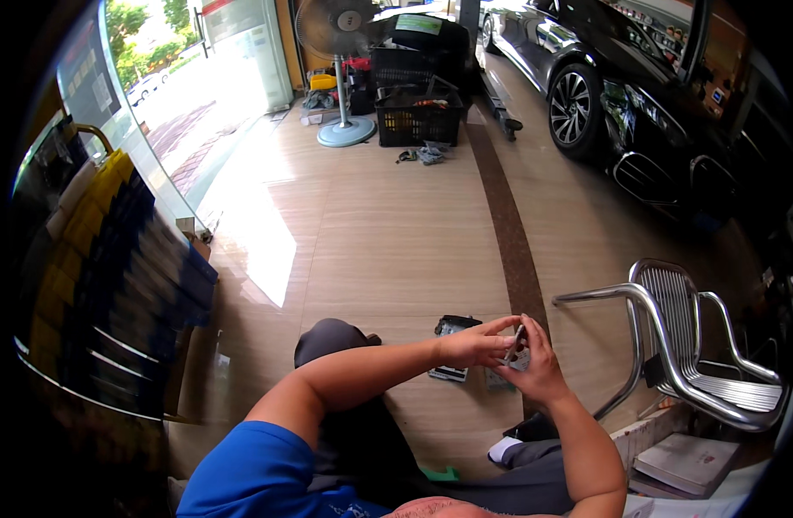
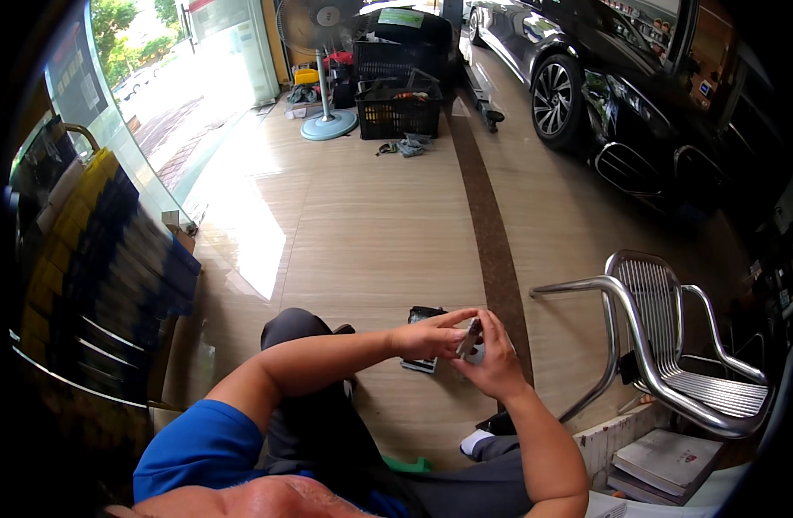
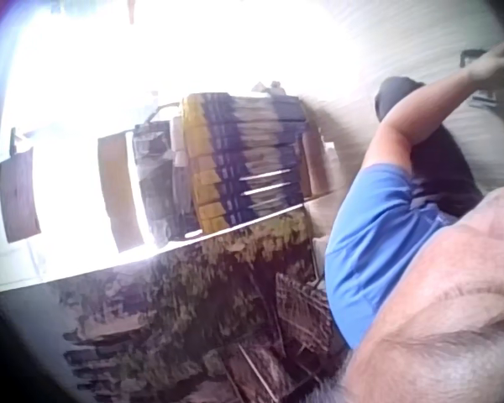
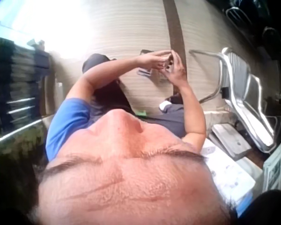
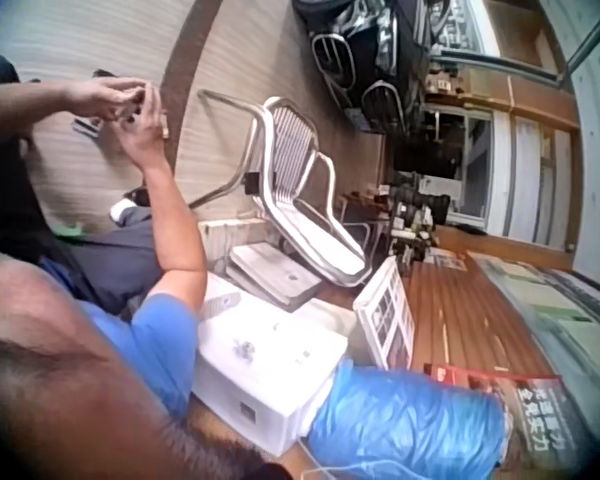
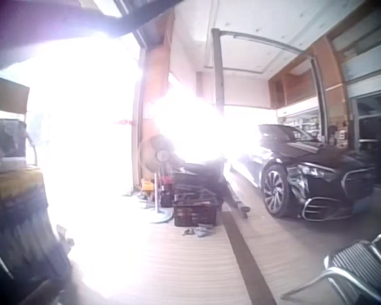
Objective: The person picks up a perforated metal plate from a disassembled electronic device on the floor, then turns, aligns, and handles the metal piece with both hands.
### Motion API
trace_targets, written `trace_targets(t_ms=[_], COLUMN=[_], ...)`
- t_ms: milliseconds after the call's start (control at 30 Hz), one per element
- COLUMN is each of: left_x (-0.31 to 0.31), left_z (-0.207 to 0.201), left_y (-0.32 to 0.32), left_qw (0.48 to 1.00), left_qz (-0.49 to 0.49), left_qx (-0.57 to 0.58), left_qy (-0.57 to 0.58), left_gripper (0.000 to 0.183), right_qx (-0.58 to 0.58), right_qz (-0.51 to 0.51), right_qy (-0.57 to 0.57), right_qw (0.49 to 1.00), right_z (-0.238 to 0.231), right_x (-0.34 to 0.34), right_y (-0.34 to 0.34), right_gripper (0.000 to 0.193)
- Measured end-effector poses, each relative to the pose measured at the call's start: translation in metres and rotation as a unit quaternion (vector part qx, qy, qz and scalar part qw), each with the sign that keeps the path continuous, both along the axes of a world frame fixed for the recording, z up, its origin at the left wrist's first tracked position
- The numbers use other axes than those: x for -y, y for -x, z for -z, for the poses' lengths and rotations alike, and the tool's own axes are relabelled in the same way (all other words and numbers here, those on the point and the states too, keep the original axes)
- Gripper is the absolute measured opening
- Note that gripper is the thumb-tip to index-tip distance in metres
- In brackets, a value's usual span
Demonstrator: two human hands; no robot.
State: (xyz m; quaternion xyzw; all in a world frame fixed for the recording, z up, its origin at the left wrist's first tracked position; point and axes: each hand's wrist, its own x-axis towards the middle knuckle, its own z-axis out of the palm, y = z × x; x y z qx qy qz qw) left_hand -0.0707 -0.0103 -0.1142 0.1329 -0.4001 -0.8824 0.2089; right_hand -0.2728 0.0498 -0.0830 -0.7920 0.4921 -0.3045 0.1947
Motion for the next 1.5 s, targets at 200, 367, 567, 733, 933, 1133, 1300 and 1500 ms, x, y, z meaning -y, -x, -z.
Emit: trace_targets(t_ms=[200, 367, 567, 733, 933, 1133, 1300, 1500], left_x=[0.005, 0.007, 0.006, 0.005, 0.003, 0.003, 0.003, 0.004], left_z=[0.004, 0.009, 0.006, 0.002, 0.000, 0.002, 0.008, 0.007], left_y=[-0.001, -0.003, 0.000, 0.003, 0.001, 0.003, 0.004, 0.003], left_qw=[0.999, 0.998, 0.999, 1.000, 0.997, 0.996, 0.998, 1.000], left_qz=[0.041, 0.053, 0.029, -0.025, -0.051, -0.051, -0.053, 0.014], left_qx=[-0.013, -0.013, -0.012, -0.009, 0.041, 0.044, 0.014, 0.017], left_qy=[-0.027, -0.026, -0.029, -0.007, 0.037, 0.063, -0.006, -0.018], left_gripper=[0.075, 0.071, 0.072, 0.086, 0.091, 0.092, 0.086, 0.080], right_qx=[-0.035, -0.078, -0.079, -0.058, -0.024, -0.030, -0.001, -0.036], right_qz=[-0.022, -0.056, -0.074, -0.066, -0.106, -0.081, -0.061, -0.057], right_qy=[0.054, 0.076, 0.110, 0.039, -0.011, 0.010, 0.023, 0.089], right_qw=[0.998, 0.992, 0.988, 0.995, 0.994, 0.996, 0.998, 0.994], right_z=[-0.005, -0.007, -0.005, -0.007, -0.017, -0.007, -0.010, -0.005], right_x=[-0.001, -0.002, 0.000, -0.001, -0.003, -0.004, -0.006, -0.004], right_y=[0.001, 0.002, 0.002, 0.003, 0.002, 0.000, -0.002, 0.000], right_gripper=[0.095, 0.094, 0.098, 0.102, 0.108, 0.107, 0.105, 0.104])
